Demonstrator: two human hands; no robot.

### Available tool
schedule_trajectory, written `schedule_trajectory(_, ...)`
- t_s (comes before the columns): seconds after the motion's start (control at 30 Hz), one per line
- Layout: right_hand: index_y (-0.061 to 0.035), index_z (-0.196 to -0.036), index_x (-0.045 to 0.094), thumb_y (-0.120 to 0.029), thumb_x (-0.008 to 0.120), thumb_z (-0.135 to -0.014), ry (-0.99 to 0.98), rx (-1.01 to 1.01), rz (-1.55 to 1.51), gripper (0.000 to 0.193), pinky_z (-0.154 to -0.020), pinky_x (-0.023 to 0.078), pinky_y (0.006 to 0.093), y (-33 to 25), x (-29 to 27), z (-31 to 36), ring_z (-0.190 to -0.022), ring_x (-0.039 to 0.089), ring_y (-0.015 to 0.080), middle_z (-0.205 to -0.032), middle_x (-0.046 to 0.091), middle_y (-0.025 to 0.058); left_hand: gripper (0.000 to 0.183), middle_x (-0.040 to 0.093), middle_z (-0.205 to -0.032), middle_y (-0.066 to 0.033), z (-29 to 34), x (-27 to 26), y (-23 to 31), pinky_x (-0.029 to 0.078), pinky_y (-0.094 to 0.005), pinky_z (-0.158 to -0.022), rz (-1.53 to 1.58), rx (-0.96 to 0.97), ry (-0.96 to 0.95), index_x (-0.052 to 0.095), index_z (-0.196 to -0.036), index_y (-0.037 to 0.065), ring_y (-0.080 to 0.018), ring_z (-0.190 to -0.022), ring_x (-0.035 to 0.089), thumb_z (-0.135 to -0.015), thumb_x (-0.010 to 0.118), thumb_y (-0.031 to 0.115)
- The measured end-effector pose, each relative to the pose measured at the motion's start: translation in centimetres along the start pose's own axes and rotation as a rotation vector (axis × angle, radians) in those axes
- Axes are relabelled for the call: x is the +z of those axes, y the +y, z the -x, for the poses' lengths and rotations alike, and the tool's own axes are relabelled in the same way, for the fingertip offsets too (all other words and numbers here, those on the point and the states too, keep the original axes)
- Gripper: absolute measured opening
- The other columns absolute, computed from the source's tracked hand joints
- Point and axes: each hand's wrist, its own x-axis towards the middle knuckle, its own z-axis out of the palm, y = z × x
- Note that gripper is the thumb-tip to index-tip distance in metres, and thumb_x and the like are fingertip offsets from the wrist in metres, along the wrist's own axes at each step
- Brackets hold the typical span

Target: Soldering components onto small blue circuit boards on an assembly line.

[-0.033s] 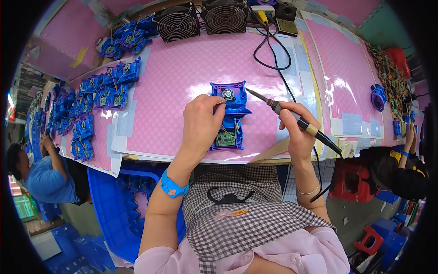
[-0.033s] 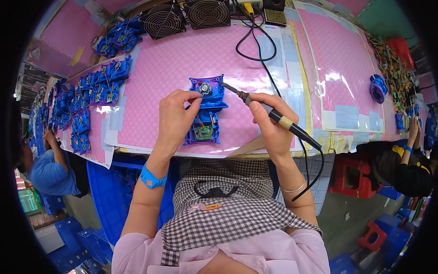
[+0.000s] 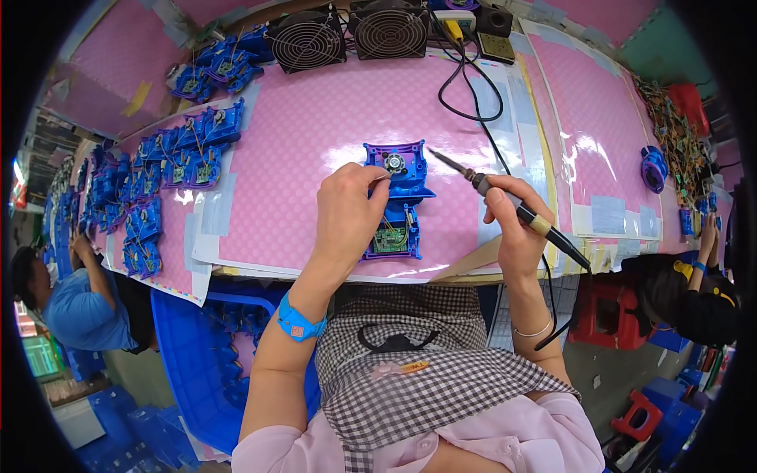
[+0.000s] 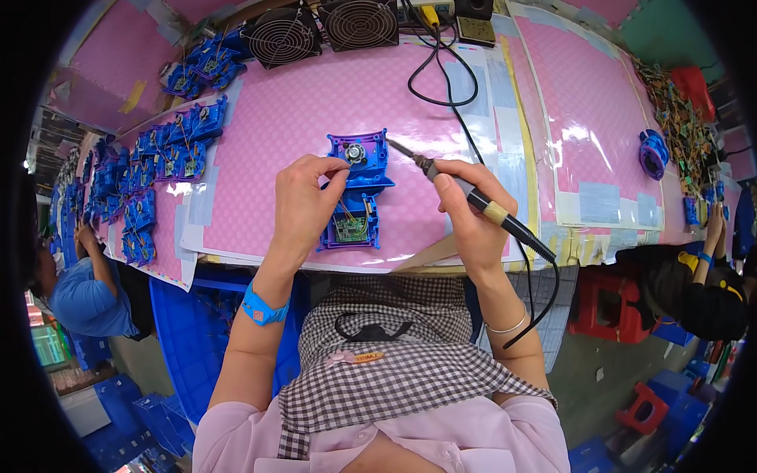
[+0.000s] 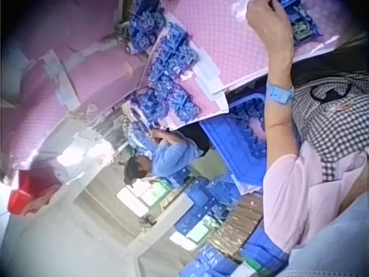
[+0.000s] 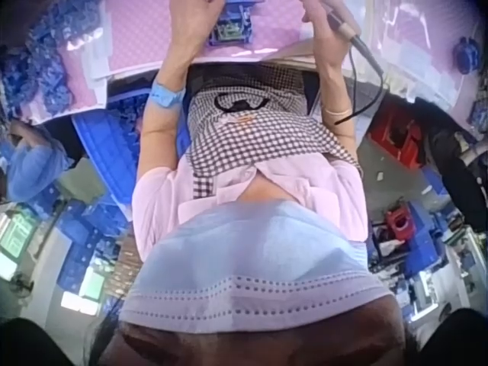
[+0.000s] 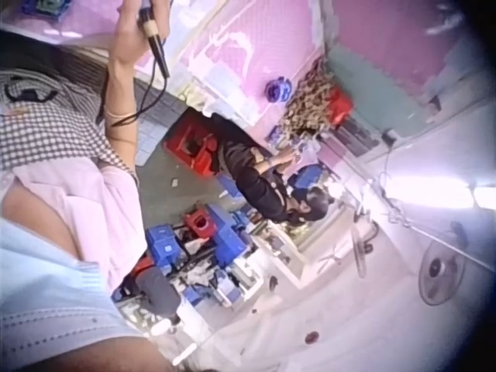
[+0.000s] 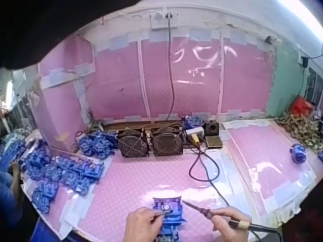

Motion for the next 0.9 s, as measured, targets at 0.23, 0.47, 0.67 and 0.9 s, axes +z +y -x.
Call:
schedule_trajectory(0.23, 0.0027, -0.105, 0.064, -0.008, 0.058, -0.093, 0.158, -0.055, -0.063, 0.018, -0.049, 0.036, 0.0206, -0.1, -0.6, -0.1, -0.053, 0.046, 0.0075, -0.073, 0.058, 0.0046, 0.010, 0.064, -0.076, -0.0147, 0.2, -1.4, 0.8, 0.049, -0.0398, -0.062, 0.040, 0.022, 0.110, 0.070, -0.085, 0.001, -0.0306, -0.068, 0.063, -0.080, 0.065, 0.008)
schedule_trajectory(0.47, -0.0002, -0.109, 0.060, -0.018, 0.055, -0.097, 0.191, -0.176, -0.320, 0.022, -0.043, 0.030, 0.0201, -1.5, -0.2, -2.3, -0.049, 0.037, 0.0054, -0.064, 0.046, 0.0005, 0.026, 0.063, -0.078, -0.0200, 2.8, -2.5, 3.8, 0.051, -0.0425, -0.061, -0.245, 0.036, -0.200, 0.063, -0.080, -0.002, -0.0340, -0.071, 0.064, -0.082, 0.068, 0.024)
schedule_trajectory(0.67, 0.0009, -0.110, 0.060, -0.017, 0.055, -0.097, 0.130, -0.243, -0.306, 0.023, -0.044, 0.031, 0.0197, -2.5, -0.9, -3.0, -0.052, 0.040, 0.0053, -0.067, 0.050, 0.0017, 0.012, 0.066, -0.074, -0.0224, 1.7, -0.3, 2.6, 0.055, -0.0437, -0.059, -0.462, 0.121, -0.256, 0.067, -0.072, 0.001, -0.0370, -0.066, 0.067, -0.076, 0.057, 0.007)
schedule_trajectory(0.9, -0.0010, -0.106, 0.061, -0.020, 0.055, -0.097, 0.263, -0.160, -0.345, 0.021, -0.047, 0.031, 0.0197, -1.5, -6.5, -1.4, -0.054, 0.040, 0.0063, -0.068, 0.049, 0.0001, 0.018, 0.064, -0.083, -0.0222, 8.7, -16.0, -7.5, 0.049, -0.0504, -0.070, -0.726, -0.257, 0.064, 0.066, -0.093, 0.005, -0.0409, -0.081, 0.062, -0.081, 0.055, 0.011)
